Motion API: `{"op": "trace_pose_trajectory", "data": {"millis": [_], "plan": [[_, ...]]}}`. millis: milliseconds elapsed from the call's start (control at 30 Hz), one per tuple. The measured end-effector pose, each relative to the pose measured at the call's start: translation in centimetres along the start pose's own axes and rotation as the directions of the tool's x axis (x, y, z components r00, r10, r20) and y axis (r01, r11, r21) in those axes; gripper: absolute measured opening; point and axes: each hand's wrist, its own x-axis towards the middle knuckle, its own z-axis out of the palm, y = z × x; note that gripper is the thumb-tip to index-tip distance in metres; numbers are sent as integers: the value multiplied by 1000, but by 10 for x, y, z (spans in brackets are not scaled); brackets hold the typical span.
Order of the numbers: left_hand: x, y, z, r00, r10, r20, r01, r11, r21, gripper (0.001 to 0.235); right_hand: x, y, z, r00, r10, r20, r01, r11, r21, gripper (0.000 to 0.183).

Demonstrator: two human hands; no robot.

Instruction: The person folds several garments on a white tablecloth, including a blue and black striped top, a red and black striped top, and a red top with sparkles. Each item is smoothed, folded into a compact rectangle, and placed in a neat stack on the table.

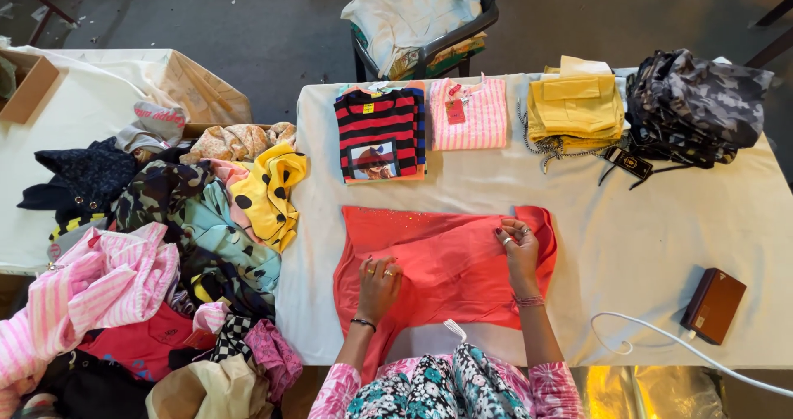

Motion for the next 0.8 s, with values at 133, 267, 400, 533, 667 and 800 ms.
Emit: {"op": "trace_pose_trajectory", "data": {"millis": [133, 267, 400, 533, 667, 800], "plan": [[-18, -1, -3, 999, 25, 40, -28, 997, 76, 15, 4, 29, -10, 1000, -11, 10, 12, 997, -80, 24], [-34, 2, 3, 988, -68, 140, 67, 998, 12, 25, 11, 83, -28, 992, -109, 60, 124, 887, -445, 20], [-38, 6, 11, 984, -143, 109, 146, 989, -27, 44, -4, 74, -21, 993, -115, 9, 94, 757, -647, 15], [-39, 9, 25, 973, -207, 105, 205, 978, 21, 53, -15, 47, -16, 982, -186, -14, 122, 697, -707, 12], [-38, 12, 37, 942, -324, 86, 309, 939, 148, 61, -17, 49, -20, 963, -266, 41, 201, 606, -769, 12], [-10, 37, 15, 816, -543, 196, 530, 840, 119, 81, -19, 54, -17, 950, -296, 96, 262, 596, -759, 13]]}}
